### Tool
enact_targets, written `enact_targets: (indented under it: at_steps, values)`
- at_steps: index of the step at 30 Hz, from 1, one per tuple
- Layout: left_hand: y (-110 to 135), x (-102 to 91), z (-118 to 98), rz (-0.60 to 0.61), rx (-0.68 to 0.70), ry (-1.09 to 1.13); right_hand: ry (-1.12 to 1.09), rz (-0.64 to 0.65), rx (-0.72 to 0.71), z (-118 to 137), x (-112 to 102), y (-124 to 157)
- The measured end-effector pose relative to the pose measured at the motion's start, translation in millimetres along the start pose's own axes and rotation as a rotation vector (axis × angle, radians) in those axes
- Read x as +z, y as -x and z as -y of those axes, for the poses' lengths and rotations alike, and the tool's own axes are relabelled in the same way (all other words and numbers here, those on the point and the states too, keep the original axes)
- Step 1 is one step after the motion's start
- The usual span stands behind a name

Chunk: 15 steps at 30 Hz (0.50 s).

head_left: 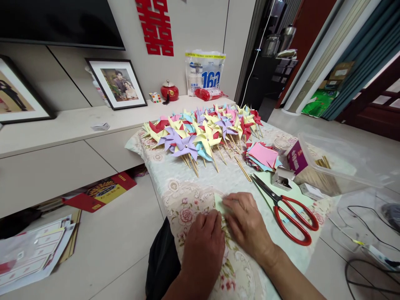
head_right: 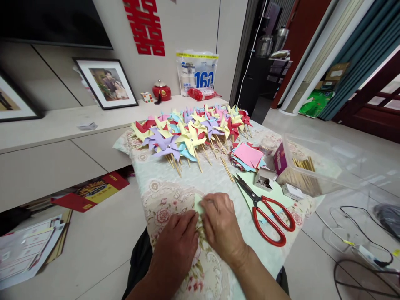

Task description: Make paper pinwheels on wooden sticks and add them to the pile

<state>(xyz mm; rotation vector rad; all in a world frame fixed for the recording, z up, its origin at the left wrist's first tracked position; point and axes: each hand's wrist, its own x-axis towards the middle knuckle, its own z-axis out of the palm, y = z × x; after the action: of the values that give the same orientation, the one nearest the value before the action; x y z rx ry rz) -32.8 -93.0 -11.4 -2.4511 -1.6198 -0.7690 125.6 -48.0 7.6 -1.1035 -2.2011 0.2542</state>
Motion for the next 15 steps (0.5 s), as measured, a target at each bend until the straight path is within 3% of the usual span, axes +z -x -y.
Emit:
enact_targets:
  at_steps: [8,15]
  values:
    - [4,-5.7,3,-0.048,0.138,-0.046,0.226,0.111,-0.074,16,-5,26]
    - [3,-13.4,3,0.011,0.189,-0.076,0.371,0.231,-0.113,16,-8,32]
